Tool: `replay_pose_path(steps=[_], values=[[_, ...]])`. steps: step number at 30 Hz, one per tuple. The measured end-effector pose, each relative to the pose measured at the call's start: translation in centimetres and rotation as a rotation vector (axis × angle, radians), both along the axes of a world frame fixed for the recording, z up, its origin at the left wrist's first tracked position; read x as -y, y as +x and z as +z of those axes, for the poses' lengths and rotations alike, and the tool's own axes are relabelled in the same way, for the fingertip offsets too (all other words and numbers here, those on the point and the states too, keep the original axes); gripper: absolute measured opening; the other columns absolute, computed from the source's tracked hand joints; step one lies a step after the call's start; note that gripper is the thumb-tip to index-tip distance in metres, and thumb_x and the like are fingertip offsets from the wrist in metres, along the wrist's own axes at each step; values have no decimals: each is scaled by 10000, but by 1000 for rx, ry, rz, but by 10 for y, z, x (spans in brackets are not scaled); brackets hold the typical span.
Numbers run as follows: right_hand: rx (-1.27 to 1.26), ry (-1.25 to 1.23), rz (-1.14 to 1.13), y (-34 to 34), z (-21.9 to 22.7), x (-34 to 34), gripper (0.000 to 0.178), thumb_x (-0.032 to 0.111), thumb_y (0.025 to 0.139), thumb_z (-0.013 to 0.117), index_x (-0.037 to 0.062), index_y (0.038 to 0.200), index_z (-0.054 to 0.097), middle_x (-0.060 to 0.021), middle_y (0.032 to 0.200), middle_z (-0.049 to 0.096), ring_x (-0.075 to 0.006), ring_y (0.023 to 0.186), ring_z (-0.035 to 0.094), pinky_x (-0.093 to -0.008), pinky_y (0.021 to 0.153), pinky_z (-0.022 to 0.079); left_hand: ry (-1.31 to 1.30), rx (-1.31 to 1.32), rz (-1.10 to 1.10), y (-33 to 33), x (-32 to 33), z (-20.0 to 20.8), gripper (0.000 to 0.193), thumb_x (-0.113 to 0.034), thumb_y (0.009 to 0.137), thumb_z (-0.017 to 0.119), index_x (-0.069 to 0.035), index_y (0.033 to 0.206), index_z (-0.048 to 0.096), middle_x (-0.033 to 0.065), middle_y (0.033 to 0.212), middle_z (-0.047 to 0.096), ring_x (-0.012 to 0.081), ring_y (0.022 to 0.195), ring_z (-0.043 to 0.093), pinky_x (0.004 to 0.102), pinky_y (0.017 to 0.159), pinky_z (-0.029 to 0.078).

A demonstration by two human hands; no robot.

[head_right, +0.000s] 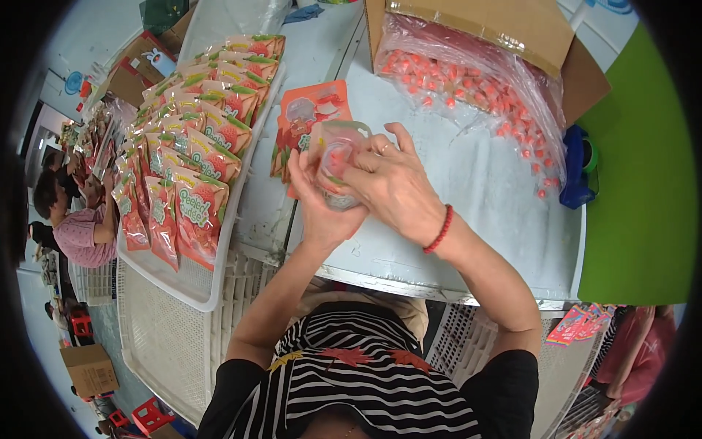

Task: Packing individual gummy candies into branded pouches.

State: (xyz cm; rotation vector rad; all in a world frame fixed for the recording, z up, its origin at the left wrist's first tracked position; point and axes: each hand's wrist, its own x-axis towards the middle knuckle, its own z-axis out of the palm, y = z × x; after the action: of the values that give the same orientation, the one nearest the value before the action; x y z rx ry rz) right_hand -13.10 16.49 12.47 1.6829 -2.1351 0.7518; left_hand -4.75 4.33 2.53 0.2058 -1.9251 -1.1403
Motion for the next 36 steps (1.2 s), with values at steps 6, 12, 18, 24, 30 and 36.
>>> replay_pose_path(steps=[6, 12, 18, 24, 30, 36], values=[[-57, -34, 218, -4, 28, -21, 174, 52, 576, 705, 55, 694, 578, -25, 814, 597, -201, 886, 581, -438, 945, 405, 504, 107, -342, 13, 29, 50, 297, -134, 923, 536, 18, 1177, 511, 69, 964, 587, 95, 801, 553, 246, 749, 464], [124, 108, 148, 2, 45, -40, 213, 195, 747, 726, 34, 773, 589, -77, 838, 647, -265, 713, 587, -360, 817, 462, 441, 156, -382, 22, 33, 40, 224, -169, 986, 483, 13, 951, 608, -50, 775, 563, 15, 729, 472, 184, 654, 407], [95, 372, 187, 19, 56, -18, 250, 245, 793, 679, 6, 829, 616, -145, 820, 615, -331, 686, 581, -415, 682, 474, 437, 60, -382, 41, 23, 45, 204, -159, 988, 472, -32, 886, 594, -69, 746, 525, -1, 653, 427, 175, 549, 345], [302, 440, 383, 15, 45, -22, 174, 168, 865, 612, 7, 801, 633, -201, 774, 612, -363, 685, 609, -395, 607, 486, 557, 329, -584, 60, 30, 70, 181, -174, 947, 550, -6, 953, 619, -34, 736, 548, 32, 668, 487, 198, 589, 412], [343, 614, 269, 20, 35, -22, 227, 167, 854, 644, -35, 749, 634, -184, 641, 605, -287, 560, 629, -353, 520, 481, 335, 287, -601, 69, 31, 71, 189, -154, 919, 589, 12, 863, 660, -22, 698, 593, 48, 627, 490, 231, 590, 428], [406, 369, 64, 44, 43, -23, 132, -22, 726, 705, -45, 739, 576, -170, 819, 636, -298, 672, 611, -370, 612, 501, 385, -43, -515, 65, 30, 69, 212, -183, 912, 597, 3, 967, 683, 55, 742, 658, 90, 685, 584, 270, 615, 464]])
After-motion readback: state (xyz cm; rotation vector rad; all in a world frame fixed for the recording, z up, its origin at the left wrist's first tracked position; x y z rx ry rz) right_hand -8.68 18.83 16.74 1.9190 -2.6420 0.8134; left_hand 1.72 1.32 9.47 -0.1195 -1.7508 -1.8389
